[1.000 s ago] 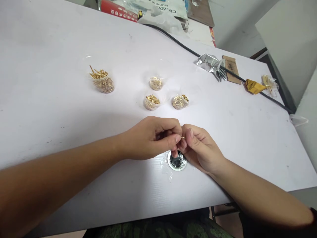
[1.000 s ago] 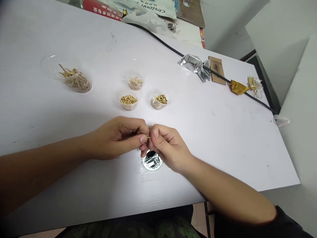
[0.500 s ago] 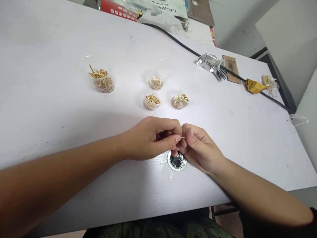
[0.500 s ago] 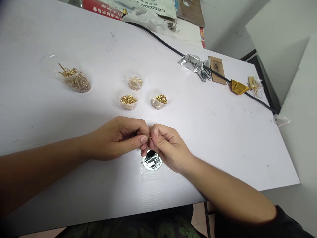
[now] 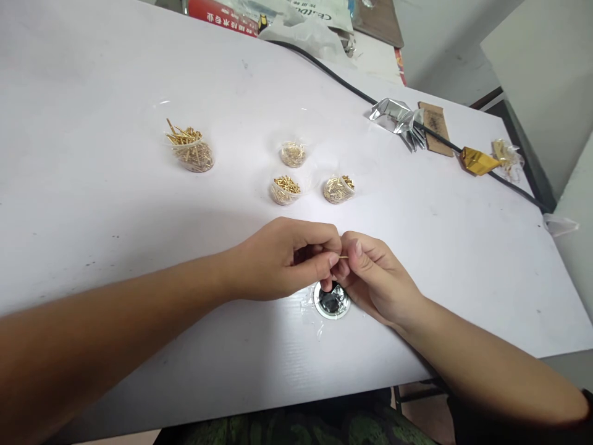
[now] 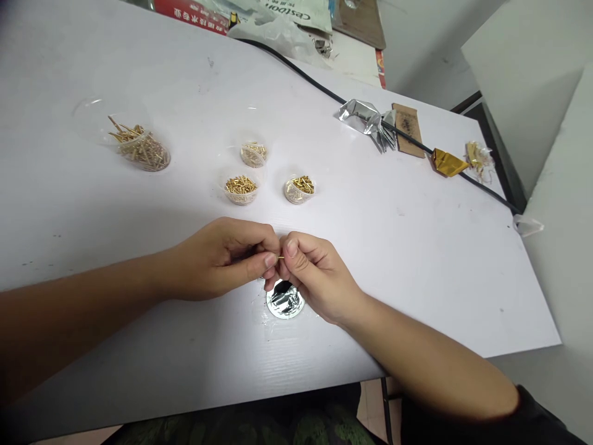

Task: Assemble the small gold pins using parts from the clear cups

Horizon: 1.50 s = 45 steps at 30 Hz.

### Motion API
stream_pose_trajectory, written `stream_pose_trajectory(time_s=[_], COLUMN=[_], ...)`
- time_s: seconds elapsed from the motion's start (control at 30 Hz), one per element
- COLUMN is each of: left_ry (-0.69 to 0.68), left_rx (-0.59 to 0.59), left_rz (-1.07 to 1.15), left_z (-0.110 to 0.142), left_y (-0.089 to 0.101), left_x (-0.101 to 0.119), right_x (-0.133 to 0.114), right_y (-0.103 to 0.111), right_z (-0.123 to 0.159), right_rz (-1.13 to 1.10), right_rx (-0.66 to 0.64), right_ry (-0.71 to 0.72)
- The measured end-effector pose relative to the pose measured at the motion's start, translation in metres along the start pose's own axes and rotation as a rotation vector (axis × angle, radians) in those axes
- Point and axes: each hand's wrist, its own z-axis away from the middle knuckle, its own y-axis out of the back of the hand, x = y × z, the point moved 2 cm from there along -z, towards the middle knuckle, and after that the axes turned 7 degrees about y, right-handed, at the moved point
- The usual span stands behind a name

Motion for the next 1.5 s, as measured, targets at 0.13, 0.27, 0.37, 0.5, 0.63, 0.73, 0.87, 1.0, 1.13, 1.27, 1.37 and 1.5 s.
stream_pose_trajectory(time_s=[0.13, 0.27, 0.37, 0.5, 0.63, 0.73, 0.87, 1.0, 1.13, 1.27, 1.37, 1.5], left_ry=[-0.015, -0.036, -0.045, -0.045, -0.022, -0.015, -0.017, -0.018, -0.012, -0.008, -0.004, 0.005], left_rx=[0.009, 0.014, 0.018, 0.019, 0.019, 0.022, 0.021, 0.025, 0.026, 0.024, 0.012, 0.002], left_rz=[-0.034, -0.034, -0.051, -0.069, -0.043, -0.016, 0.018, 0.02, 0.024, 0.066, 0.112, 0.186], left_z=[-0.0008, -0.0012, -0.0008, -0.0003, -0.0009, -0.0013, -0.0007, 0.0002, -0.0003, -0.0004, 0.0001, -0.0009], left_y=[0.0007, 0.0003, 0.0, 0.0002, 0.0005, 0.0001, -0.0005, -0.0002, -0.0004, -0.0015, -0.0021, -0.0024], left_x=[0.0001, -0.0001, -0.0004, -0.0005, -0.0001, -0.0001, -0.0011, -0.0008, -0.0002, -0.0004, -0.0008, -0.0014], right_x=[-0.0009, -0.0008, -0.0003, -0.0002, 0.0003, 0.0015, 0.0038, 0.0041, 0.0025, 0.0019, 0.0018, 0.0015], right_y=[0.0001, 0.0004, 0.001, 0.0016, 0.0025, 0.0026, 0.0027, 0.0019, 0.0001, 0.0003, 0.0018, 0.0039], right_z=[-0.0001, -0.0002, -0.0003, -0.0002, 0.0008, 0.0014, 0.0017, 0.0022, 0.0014, 0.0008, 0.0017, 0.0022], right_rz=[0.049, 0.052, 0.041, 0.022, 0.019, 0.005, -0.033, -0.091, -0.104, -0.087, -0.074, -0.056], right_rx=[0.014, 0.009, 0.009, 0.003, 0.013, 0.007, 0.0, -0.007, -0.013, -0.03, -0.025, -0.003], right_ry=[-0.013, -0.009, -0.009, 0.003, -0.001, 0.002, 0.006, -0.01, 0.003, 0.025, 0.024, 0.022])
